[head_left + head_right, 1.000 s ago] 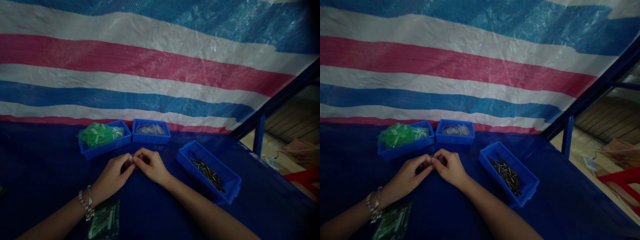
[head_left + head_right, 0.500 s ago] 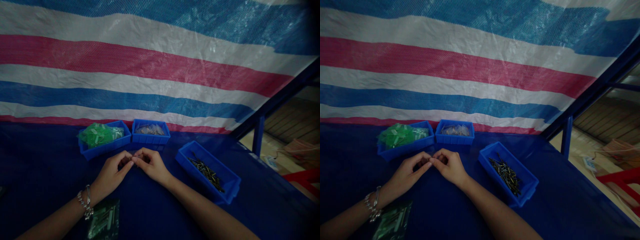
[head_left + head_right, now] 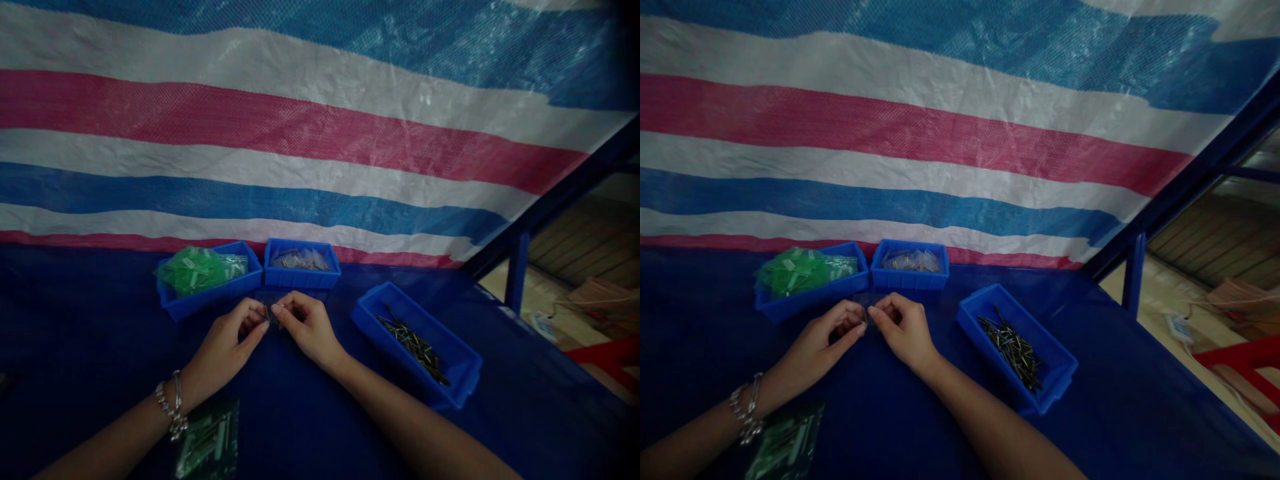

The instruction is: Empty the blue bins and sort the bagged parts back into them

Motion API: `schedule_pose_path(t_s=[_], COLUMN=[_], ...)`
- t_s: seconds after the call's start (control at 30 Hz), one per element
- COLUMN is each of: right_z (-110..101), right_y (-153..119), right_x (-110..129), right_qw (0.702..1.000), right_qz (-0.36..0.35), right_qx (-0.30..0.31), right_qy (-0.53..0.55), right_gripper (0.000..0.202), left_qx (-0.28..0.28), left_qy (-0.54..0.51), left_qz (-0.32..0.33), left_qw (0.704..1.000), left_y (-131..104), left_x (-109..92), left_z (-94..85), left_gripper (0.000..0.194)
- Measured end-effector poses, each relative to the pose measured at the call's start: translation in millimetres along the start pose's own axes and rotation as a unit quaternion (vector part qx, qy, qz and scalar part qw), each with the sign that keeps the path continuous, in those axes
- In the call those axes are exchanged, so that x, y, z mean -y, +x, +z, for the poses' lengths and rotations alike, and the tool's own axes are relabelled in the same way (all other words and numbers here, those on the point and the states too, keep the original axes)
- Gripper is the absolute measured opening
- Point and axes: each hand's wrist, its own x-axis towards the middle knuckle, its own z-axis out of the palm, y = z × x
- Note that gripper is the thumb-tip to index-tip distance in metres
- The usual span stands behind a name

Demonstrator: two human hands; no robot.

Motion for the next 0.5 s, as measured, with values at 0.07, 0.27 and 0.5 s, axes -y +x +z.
schedule_pose_path(t_s=[0.07,0.27,0.5], right_z=[-0.3,-0.4,-0.7], right_y=[-0.2,-1.1,-0.9], right_x=[1.1,4.4,3.8], right_qw=[1.0,1.0,1.0], right_qz=[0.001,-0.001,0.0], right_qx=[-0.004,0.002,0.012], right_qy=[0.003,0.014,-0.002], right_gripper=[0.022,0.02,0.02], left_qx=[0.003,0.015,0.019], left_qy=[-0.001,0.009,0.013], left_qz=[0.002,0.005,0.008], left_qw=[1.0,1.0,1.0], left_y=[-0.2,0.0,0.8], left_x=[0.2,-1.2,-5.9], left_z=[0.0,-0.2,-0.7], left_gripper=[0.007,0.005,0.008])
